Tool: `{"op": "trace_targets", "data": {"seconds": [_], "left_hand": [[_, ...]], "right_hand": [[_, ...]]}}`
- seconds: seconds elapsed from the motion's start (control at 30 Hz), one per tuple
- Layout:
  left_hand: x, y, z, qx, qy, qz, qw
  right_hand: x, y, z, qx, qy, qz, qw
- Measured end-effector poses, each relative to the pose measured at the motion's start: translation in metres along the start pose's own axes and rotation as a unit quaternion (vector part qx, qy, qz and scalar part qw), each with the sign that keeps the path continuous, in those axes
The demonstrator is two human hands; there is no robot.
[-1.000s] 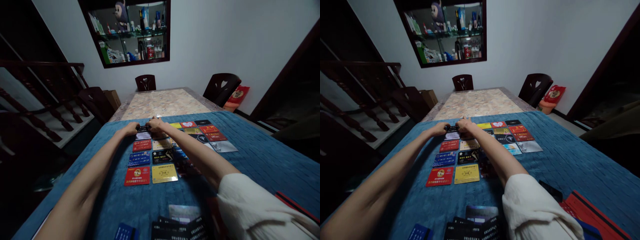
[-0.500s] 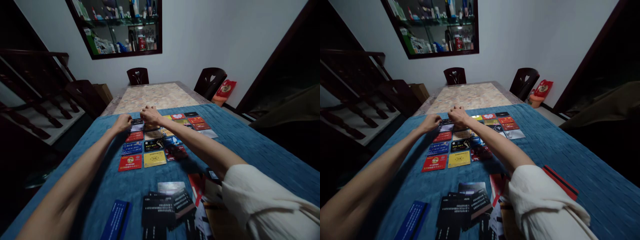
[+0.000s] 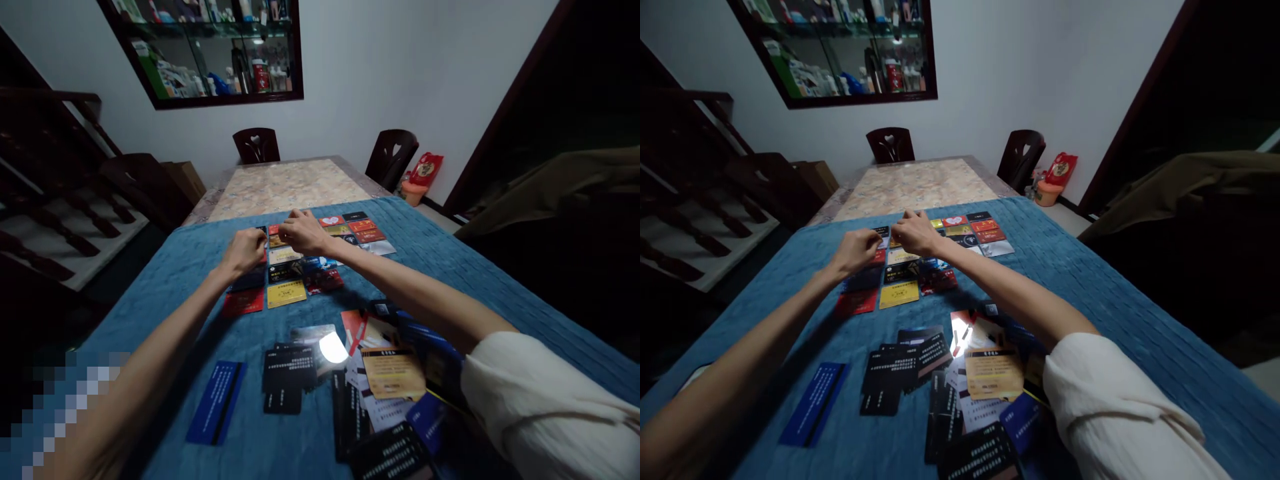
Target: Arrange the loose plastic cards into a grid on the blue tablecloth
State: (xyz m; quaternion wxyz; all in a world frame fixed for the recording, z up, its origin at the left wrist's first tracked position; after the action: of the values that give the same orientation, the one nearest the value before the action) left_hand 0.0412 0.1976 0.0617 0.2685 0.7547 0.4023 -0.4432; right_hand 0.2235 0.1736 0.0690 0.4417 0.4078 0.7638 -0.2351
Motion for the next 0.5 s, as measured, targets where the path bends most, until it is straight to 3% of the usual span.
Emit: {"op": "trace_targets", "data": {"seconds": [0.5], "left_hand": [[-0.005, 0.121, 0.069, 0.109, -0.005, 0.119, 0.987]], "right_hand": [[-0.034, -0.002, 0.144, -0.009, 0.041, -0.022, 0.999]]}}
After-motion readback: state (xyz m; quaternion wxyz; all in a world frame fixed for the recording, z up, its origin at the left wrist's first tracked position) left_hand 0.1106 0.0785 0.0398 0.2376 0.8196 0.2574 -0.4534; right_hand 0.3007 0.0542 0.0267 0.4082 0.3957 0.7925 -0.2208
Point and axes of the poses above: each hand's wrist, its own z-axis away from the middle knuckle, its own x-axis out of the palm, y = z × x, the point moved 1 cm from there along -z, towards the middle knuckle, and after that the axes turned 9 degrees about y, right-handed, at the moved point
